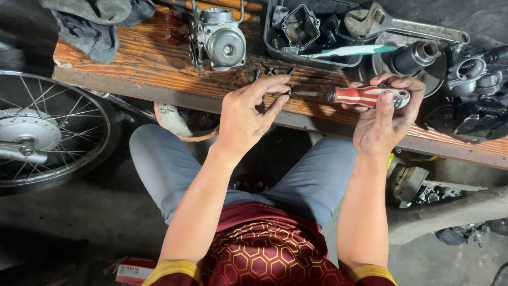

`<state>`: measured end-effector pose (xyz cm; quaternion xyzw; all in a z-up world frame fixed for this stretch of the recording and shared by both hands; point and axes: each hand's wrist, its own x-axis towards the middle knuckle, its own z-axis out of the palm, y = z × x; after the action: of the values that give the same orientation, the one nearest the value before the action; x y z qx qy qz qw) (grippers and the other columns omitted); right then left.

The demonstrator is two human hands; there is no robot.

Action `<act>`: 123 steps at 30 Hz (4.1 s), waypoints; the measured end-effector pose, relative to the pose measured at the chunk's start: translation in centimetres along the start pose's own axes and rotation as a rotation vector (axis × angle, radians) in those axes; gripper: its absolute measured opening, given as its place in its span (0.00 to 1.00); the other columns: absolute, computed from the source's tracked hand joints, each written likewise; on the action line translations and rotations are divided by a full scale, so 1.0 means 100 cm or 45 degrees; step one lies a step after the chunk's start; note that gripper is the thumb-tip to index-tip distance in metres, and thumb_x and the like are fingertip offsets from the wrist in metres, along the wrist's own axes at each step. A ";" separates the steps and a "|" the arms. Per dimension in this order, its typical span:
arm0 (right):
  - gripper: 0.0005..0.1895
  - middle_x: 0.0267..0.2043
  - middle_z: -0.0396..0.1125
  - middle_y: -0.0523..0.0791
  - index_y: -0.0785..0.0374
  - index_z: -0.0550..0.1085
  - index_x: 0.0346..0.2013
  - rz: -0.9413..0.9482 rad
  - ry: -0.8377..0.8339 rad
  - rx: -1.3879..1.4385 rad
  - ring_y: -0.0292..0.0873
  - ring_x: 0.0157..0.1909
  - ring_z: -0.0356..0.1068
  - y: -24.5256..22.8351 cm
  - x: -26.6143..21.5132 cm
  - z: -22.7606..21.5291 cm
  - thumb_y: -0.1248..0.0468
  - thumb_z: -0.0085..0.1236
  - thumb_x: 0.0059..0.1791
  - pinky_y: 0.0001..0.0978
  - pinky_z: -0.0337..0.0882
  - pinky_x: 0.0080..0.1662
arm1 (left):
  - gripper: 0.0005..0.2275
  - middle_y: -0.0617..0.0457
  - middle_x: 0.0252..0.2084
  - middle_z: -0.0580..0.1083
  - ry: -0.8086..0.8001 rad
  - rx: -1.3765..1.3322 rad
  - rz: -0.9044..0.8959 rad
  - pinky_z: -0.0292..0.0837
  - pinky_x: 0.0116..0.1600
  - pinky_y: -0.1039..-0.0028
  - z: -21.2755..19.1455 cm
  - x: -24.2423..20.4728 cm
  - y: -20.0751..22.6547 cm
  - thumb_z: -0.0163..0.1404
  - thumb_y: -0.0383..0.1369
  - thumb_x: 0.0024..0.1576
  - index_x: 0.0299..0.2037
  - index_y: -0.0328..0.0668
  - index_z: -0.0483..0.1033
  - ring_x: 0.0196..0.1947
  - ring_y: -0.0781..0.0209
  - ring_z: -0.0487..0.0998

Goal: The person disassembles a carburetor using a screwdriver, removes a small brown component, and cleans the carburetor body with a toothbrush. The person then wipes the carburetor with a cloth.

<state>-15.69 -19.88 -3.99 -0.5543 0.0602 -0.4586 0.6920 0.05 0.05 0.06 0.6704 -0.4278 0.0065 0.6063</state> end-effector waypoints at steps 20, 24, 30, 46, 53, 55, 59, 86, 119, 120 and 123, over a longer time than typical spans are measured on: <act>0.19 0.46 0.64 0.57 0.65 0.61 0.47 -0.126 -0.146 -0.263 0.51 0.47 0.72 -0.005 -0.002 0.016 0.62 0.61 0.51 0.38 0.77 0.45 | 0.17 0.57 0.36 0.82 -0.131 -0.021 0.027 0.69 0.23 0.77 -0.032 -0.002 -0.010 0.59 0.23 0.55 0.54 0.49 0.78 0.15 0.65 0.69; 0.22 0.42 0.65 0.60 0.69 0.62 0.43 -0.201 -0.139 -0.310 0.53 0.50 0.73 -0.007 0.002 0.031 0.58 0.64 0.50 0.41 0.75 0.55 | 0.17 0.58 0.36 0.82 -0.104 -0.174 -0.022 0.66 0.21 0.81 -0.029 -0.005 -0.020 0.62 0.24 0.54 0.53 0.48 0.79 0.15 0.68 0.70; 0.22 0.53 0.64 0.53 0.58 0.62 0.50 0.130 -0.098 -0.095 0.46 0.47 0.70 -0.010 -0.005 0.015 0.59 0.65 0.50 0.35 0.79 0.42 | 0.18 0.55 0.36 0.80 0.003 -0.174 -0.140 0.63 0.30 0.82 -0.028 -0.010 -0.008 0.65 0.21 0.51 0.51 0.39 0.77 0.23 0.71 0.66; 0.16 0.57 0.63 0.54 0.60 0.58 0.53 -0.076 -0.007 -0.262 0.50 0.50 0.69 -0.002 -0.022 0.092 0.66 0.56 0.57 0.39 0.79 0.48 | 0.48 0.50 0.75 0.55 0.331 0.637 0.260 0.56 0.85 0.51 -0.062 0.012 -0.061 0.86 0.36 0.49 0.73 0.51 0.59 0.78 0.44 0.59; 0.15 0.52 0.62 0.54 0.63 0.58 0.50 -0.379 -0.066 -0.677 0.51 0.56 0.66 -0.010 -0.023 0.115 0.66 0.55 0.56 0.44 0.74 0.59 | 0.44 0.59 0.78 0.51 0.070 0.520 0.225 0.54 0.88 0.52 -0.063 0.030 -0.079 0.82 0.29 0.48 0.72 0.59 0.65 0.82 0.47 0.51; 0.14 0.52 0.61 0.53 0.64 0.58 0.49 -0.477 -0.076 -0.837 0.50 0.55 0.66 -0.013 -0.026 0.119 0.66 0.54 0.57 0.46 0.68 0.64 | 0.38 0.56 0.77 0.53 0.038 0.402 0.235 0.58 0.85 0.56 -0.063 0.031 -0.078 0.77 0.24 0.49 0.68 0.53 0.71 0.80 0.48 0.57; 0.16 0.51 0.62 0.53 0.64 0.59 0.49 -0.588 -0.180 -0.999 0.52 0.54 0.68 -0.023 -0.034 0.127 0.71 0.56 0.53 0.46 0.72 0.59 | 0.38 0.55 0.76 0.54 0.048 0.410 0.272 0.61 0.84 0.57 -0.062 0.034 -0.076 0.78 0.22 0.47 0.67 0.54 0.70 0.79 0.46 0.59; 0.16 0.55 0.57 0.46 0.52 0.60 0.57 -0.556 -0.079 -0.166 0.42 0.58 0.59 0.006 -0.036 0.169 0.51 0.41 0.58 0.52 0.58 0.73 | 0.33 0.54 0.73 0.56 0.069 0.497 0.208 0.59 0.79 0.54 -0.062 0.035 -0.068 0.74 0.30 0.48 0.63 0.54 0.70 0.75 0.44 0.59; 0.24 0.55 0.64 0.58 0.74 0.60 0.58 -0.287 -0.474 -1.426 0.57 0.51 0.66 -0.094 -0.037 0.167 0.72 0.58 0.50 0.46 0.66 0.54 | 0.35 0.50 0.67 0.59 0.128 0.377 0.200 0.65 0.72 0.54 -0.061 0.039 -0.080 0.77 0.33 0.45 0.61 0.53 0.68 0.69 0.42 0.61; 0.23 0.53 0.69 0.56 0.73 0.63 0.58 -0.241 -0.453 -1.610 0.54 0.44 0.73 -0.096 -0.039 0.166 0.69 0.61 0.52 0.41 0.70 0.45 | 0.34 0.49 0.68 0.58 0.129 0.386 0.205 0.64 0.73 0.54 -0.060 0.039 -0.081 0.76 0.34 0.48 0.62 0.53 0.68 0.70 0.41 0.61; 0.21 0.41 0.71 0.50 0.74 0.65 0.55 -0.165 -0.340 -1.712 0.43 0.25 0.70 -0.103 -0.039 0.175 0.67 0.64 0.55 0.35 0.66 0.30 | 0.35 0.49 0.66 0.60 0.143 0.402 0.229 0.60 0.73 0.53 -0.059 0.041 -0.087 0.78 0.36 0.45 0.61 0.53 0.70 0.69 0.43 0.62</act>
<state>-13.44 -4.37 9.45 -0.9175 0.2125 -0.2899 0.1702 10.66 1.66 -3.21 0.7149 -0.4450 0.1650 0.5135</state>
